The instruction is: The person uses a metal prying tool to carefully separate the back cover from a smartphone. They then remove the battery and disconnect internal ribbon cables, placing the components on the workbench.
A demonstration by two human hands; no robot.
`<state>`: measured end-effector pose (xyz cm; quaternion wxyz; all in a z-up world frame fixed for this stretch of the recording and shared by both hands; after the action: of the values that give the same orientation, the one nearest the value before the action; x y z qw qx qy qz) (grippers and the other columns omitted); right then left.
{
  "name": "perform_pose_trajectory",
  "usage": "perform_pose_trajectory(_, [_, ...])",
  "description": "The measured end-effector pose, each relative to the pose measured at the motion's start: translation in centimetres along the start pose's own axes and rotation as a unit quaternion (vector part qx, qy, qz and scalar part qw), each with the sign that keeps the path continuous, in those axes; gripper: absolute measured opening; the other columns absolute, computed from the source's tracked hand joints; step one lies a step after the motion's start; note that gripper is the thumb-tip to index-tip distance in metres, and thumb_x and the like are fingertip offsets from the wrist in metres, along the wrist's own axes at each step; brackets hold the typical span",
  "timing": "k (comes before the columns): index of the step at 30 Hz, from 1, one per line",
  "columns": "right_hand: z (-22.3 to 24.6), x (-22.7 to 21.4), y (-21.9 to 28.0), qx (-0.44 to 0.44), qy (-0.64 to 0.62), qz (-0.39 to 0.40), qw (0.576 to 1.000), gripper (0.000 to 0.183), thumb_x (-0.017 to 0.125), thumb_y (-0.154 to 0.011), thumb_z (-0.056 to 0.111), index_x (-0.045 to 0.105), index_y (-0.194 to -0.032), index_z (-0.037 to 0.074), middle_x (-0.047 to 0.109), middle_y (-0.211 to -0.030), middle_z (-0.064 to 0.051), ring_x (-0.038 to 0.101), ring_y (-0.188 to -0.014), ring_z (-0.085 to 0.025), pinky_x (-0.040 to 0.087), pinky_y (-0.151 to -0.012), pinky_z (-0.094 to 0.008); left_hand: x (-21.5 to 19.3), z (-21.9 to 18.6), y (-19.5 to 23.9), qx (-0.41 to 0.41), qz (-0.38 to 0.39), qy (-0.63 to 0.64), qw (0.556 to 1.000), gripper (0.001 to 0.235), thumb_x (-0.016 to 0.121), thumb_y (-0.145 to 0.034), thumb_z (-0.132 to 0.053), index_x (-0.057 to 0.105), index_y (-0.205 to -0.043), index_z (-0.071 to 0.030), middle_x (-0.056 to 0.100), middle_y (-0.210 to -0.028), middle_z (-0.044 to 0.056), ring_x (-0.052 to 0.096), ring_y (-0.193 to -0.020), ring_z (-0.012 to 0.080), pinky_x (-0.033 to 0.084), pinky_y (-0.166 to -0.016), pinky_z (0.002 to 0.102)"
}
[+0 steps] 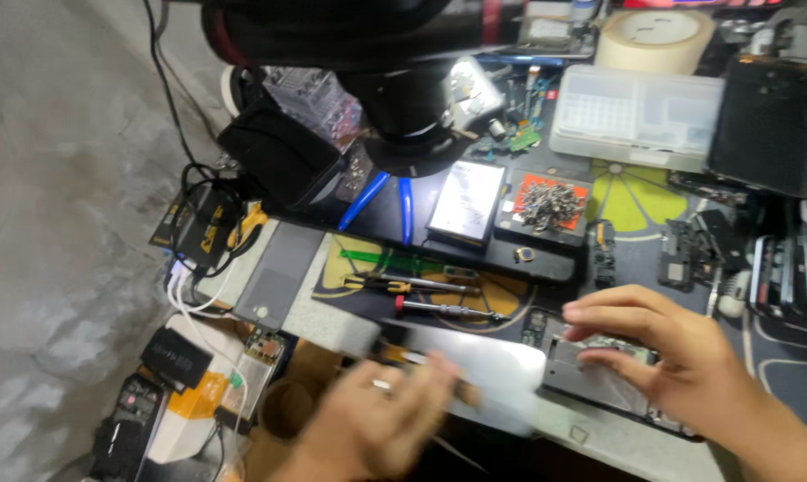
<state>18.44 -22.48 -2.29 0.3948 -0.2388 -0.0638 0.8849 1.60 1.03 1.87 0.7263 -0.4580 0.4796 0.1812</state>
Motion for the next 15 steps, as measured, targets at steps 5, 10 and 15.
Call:
perform_pose_trajectory(5, [0.0,-1.2,0.0,-0.002,0.091,-0.028,0.995,0.035,0.074,-0.076,-0.007,0.074,-0.109,0.004,0.079,-0.103,-0.007,0.074,-0.094,-0.016,0.061,-0.084,-0.027,-2.3,5.5,4.8,-0.111,0.020,-0.182,0.977,0.036,0.066,-0.090,-0.013,0.068,-0.124,-0.001,0.074,-0.114,0.009,0.064,-0.068,0.0156,0.051,-0.061,0.031])
perform_pose_trajectory(10, [-0.7,-1.2,0.3,-0.002,0.097,-0.027,0.995,0.034,0.071,-0.081,-0.007,0.075,-0.113,0.005,0.076,-0.106,-0.006,0.074,-0.096,-0.015,0.063,-0.085,-0.024,-2.9,8.4,6.5,-0.219,0.136,-0.348,0.901,0.042,0.066,-0.081,-0.010,0.073,-0.122,-0.007,0.072,-0.092,0.003,0.065,-0.058,0.0158,0.052,-0.054,0.029])
perform_pose_trajectory(15, [-0.9,-1.4,0.2,0.001,0.124,-0.022,0.992,0.033,0.071,-0.082,-0.006,0.076,-0.113,0.007,0.075,-0.105,-0.005,0.074,-0.095,-0.014,0.059,-0.083,-0.024,-1.7,10.6,6.2,-0.318,0.212,-0.409,0.828,0.040,0.064,-0.079,-0.018,0.073,-0.118,-0.011,0.070,-0.086,0.000,0.070,-0.059,0.0140,0.055,-0.050,0.028])
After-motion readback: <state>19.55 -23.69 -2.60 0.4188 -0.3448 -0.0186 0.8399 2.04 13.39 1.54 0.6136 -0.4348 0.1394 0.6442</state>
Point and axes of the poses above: each hand's wrist, its own y-axis away from the middle knuckle, its own x-axis out of the palm, z = x × y, the point moved 5 cm from there along -y, towards the middle knuckle
